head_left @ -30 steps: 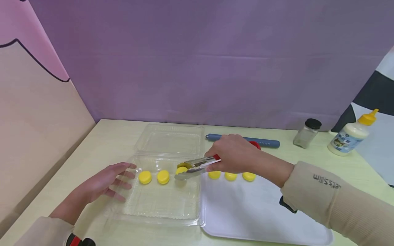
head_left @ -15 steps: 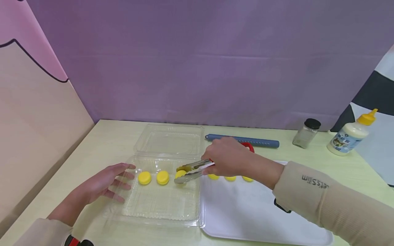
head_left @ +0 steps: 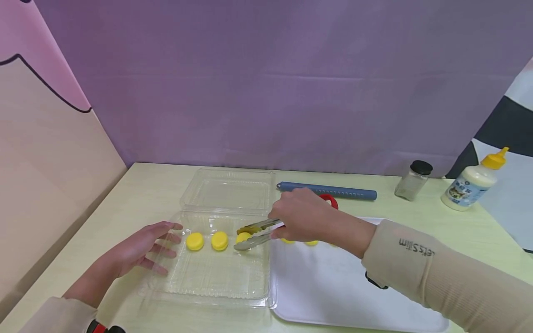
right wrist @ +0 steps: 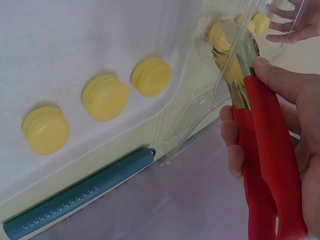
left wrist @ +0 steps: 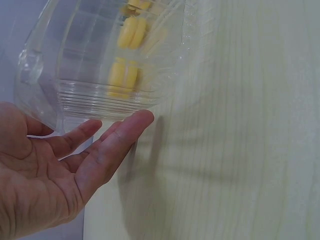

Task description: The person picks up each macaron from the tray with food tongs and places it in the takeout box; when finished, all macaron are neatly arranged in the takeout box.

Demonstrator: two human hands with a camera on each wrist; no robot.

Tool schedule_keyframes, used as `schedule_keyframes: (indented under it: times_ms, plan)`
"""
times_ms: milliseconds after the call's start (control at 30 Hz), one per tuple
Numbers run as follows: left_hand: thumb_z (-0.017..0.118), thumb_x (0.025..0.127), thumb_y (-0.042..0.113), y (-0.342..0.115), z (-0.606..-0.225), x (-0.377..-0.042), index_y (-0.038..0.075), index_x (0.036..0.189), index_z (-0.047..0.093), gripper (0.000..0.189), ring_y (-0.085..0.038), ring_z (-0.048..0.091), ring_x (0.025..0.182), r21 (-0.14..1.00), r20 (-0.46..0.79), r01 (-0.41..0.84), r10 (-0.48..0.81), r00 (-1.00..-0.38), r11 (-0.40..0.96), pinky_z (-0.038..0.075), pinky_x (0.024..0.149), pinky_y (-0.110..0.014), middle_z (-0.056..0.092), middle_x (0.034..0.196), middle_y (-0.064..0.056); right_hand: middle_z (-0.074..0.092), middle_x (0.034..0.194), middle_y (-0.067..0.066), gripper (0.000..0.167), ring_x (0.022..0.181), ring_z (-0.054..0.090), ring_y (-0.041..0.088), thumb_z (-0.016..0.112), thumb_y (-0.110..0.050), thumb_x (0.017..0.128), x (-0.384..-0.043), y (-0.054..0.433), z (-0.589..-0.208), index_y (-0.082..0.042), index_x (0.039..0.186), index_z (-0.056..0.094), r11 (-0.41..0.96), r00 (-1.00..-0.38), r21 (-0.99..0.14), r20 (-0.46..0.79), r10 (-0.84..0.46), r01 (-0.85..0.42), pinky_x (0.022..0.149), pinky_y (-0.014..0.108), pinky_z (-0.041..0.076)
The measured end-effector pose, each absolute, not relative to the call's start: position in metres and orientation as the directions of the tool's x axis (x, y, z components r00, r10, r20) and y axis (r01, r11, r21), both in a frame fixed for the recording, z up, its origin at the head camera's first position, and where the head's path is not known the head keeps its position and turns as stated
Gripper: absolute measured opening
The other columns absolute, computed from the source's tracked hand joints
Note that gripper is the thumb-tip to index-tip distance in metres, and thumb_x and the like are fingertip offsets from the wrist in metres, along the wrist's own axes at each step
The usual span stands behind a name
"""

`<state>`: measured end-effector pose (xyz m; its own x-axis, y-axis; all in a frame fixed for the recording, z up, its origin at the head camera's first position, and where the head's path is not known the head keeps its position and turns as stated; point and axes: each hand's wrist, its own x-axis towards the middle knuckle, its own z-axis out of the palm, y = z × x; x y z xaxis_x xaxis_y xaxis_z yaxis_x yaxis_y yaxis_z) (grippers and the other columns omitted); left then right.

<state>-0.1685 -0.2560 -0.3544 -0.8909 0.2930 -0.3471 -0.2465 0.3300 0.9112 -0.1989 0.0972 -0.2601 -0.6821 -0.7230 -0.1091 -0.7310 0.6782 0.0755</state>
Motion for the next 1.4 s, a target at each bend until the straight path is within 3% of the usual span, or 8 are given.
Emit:
schedule_keyframes:
  times_ms: [600, 1000, 1233, 1400]
  plan:
    - [0.031, 0.111, 0.034, -0.255, -0.355, -0.168, -0.001, 0.152, 0.034, 0.054, -0.033, 0.061, 0.112, 0.911, -0.344, -0.239, 0.299, -0.890, 0.336, 0.061, 0.076, -0.051, 0.045, 0.143, -0.028, 0.072, 0.084, -0.007, 0.034, 0.066, 0.056, 0.010, 0.081, -0.039, 0.087, -0.192, 0.106, -0.260, -0.015, 0.111, 0.078, 0.719, -0.719, 0.039, -0.092, -0.689, -0.694, 0.057, 0.025, 0.046]
    - [0.030, 0.112, 0.035, -0.255, -0.353, -0.168, -0.001, 0.153, 0.032, 0.056, -0.034, 0.061, 0.114, 0.905, -0.347, -0.229, 0.312, -0.885, 0.357, 0.061, 0.077, -0.050, 0.043, 0.145, -0.031, 0.066, 0.077, -0.013, 0.053, 0.066, 0.055, 0.005, 0.075, -0.052, 0.089, -0.180, 0.138, -0.247, -0.017, 0.129, 0.072, 0.744, -0.747, -0.082, 0.024, -0.664, -0.664, 0.060, 0.030, 0.048]
    - [0.031, 0.112, 0.034, -0.255, -0.352, -0.167, -0.001, 0.153, 0.033, 0.054, -0.033, 0.061, 0.113, 0.907, -0.341, -0.218, 0.323, -0.883, 0.361, 0.061, 0.077, -0.051, 0.043, 0.145, -0.031, 0.074, 0.096, -0.009, 0.061, 0.078, 0.064, 0.006, 0.075, -0.056, 0.087, -0.170, 0.170, -0.244, -0.014, 0.131, 0.070, 0.753, -0.784, -0.228, 0.099, -0.613, -0.618, 0.067, 0.031, 0.054]
    - [0.031, 0.112, 0.033, -0.256, -0.350, -0.168, -0.001, 0.154, 0.033, 0.054, -0.033, 0.061, 0.112, 0.908, -0.336, -0.207, 0.336, -0.880, 0.365, 0.061, 0.076, -0.051, 0.043, 0.144, -0.031, 0.070, 0.089, -0.012, 0.065, 0.074, 0.058, 0.008, 0.076, -0.056, 0.086, -0.165, 0.202, -0.244, -0.012, 0.133, 0.069, 0.775, -0.819, -0.271, 0.121, -0.560, -0.570, 0.060, 0.026, 0.051]
